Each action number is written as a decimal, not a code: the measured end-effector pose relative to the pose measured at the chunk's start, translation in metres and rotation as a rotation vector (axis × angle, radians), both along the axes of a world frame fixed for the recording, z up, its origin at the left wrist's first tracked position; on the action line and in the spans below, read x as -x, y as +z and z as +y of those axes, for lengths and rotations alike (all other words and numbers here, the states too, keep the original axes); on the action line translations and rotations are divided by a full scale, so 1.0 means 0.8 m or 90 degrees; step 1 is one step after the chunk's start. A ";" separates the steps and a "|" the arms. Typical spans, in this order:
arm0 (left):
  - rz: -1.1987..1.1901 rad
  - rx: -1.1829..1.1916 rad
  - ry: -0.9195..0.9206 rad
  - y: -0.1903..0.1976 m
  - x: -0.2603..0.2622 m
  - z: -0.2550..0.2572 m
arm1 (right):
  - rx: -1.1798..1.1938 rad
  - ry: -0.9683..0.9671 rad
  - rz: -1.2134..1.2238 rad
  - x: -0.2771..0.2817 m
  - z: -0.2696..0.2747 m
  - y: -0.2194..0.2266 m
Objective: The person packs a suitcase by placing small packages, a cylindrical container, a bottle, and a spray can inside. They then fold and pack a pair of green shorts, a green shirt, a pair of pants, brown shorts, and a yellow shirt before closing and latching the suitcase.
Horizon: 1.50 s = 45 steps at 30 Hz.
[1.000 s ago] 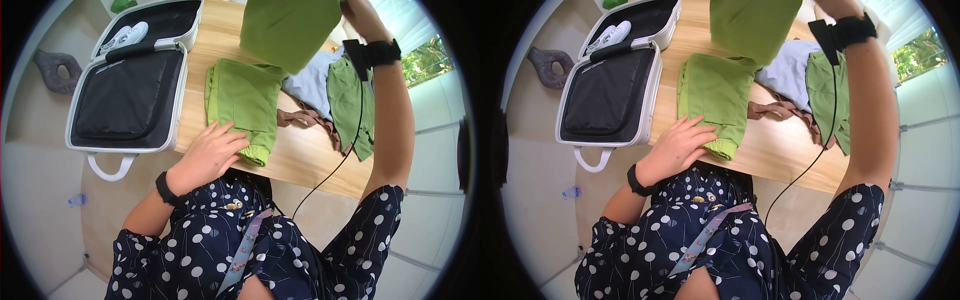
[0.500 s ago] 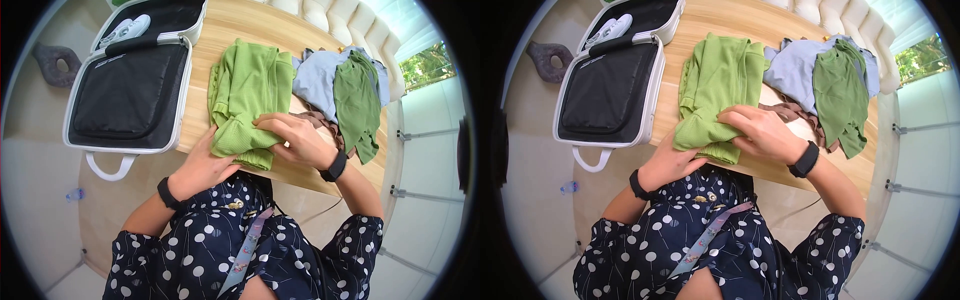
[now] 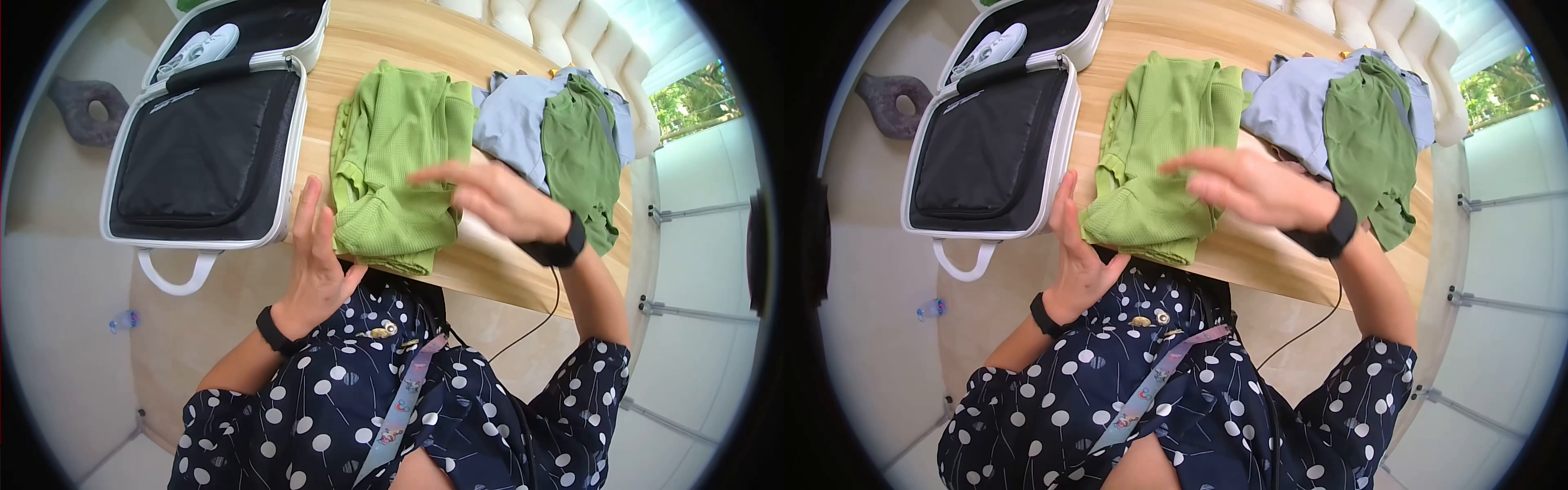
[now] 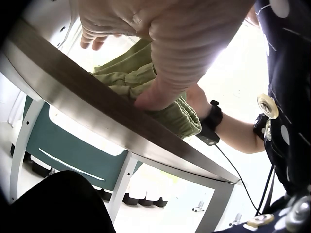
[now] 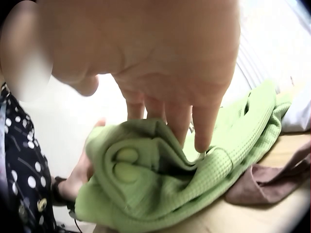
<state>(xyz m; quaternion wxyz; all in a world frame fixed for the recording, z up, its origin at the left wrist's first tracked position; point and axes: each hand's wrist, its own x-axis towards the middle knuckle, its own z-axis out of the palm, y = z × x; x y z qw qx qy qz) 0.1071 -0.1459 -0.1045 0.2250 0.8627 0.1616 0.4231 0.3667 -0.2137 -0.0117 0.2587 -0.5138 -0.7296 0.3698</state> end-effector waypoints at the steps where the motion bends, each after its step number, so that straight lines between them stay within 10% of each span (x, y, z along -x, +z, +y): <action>1: 0.002 -0.002 -0.003 0.003 -0.001 0.002 | -0.027 -0.033 -0.009 -0.004 0.010 0.007; 8: 0.178 -0.092 -0.065 0.052 -0.004 0.012 | -0.104 0.090 -0.233 -0.021 0.061 -0.065; 14: 0.170 0.023 -0.081 0.130 -0.010 0.025 | -0.002 0.147 -0.022 -0.021 0.045 -0.098; 18: 0.183 0.018 -0.091 0.142 -0.043 0.071 | 0.014 -0.075 0.143 -0.034 0.039 -0.123; 20: 0.270 0.075 -0.110 0.150 -0.059 0.103 | 0.289 -0.253 0.571 -0.024 0.030 -0.094; 25: 0.525 0.094 -0.064 0.142 -0.108 0.170 | 0.326 -0.387 0.614 -0.011 0.033 -0.059; 28: 0.616 0.096 -0.070 0.130 -0.120 0.179 | -0.126 -0.476 0.041 -0.018 0.028 -0.048; 30: 0.649 0.115 -0.079 0.128 -0.123 0.179 | -0.229 -0.457 -0.077 0.004 0.025 -0.015; 33: 0.661 0.145 -0.127 0.102 -0.128 0.196 | -0.432 -0.221 -0.400 0.022 0.037 -0.019; 37: 0.667 0.105 -0.039 0.092 -0.120 0.175 | -0.332 -0.154 -0.449 0.017 0.044 -0.097; 40: 0.400 -0.103 -0.023 0.067 -0.099 0.145 | -0.335 -0.151 -0.441 0.016 0.043 -0.099; 45: 0.489 -0.296 -0.124 0.101 -0.060 0.078 | -0.342 -0.179 -0.432 0.015 0.046 -0.095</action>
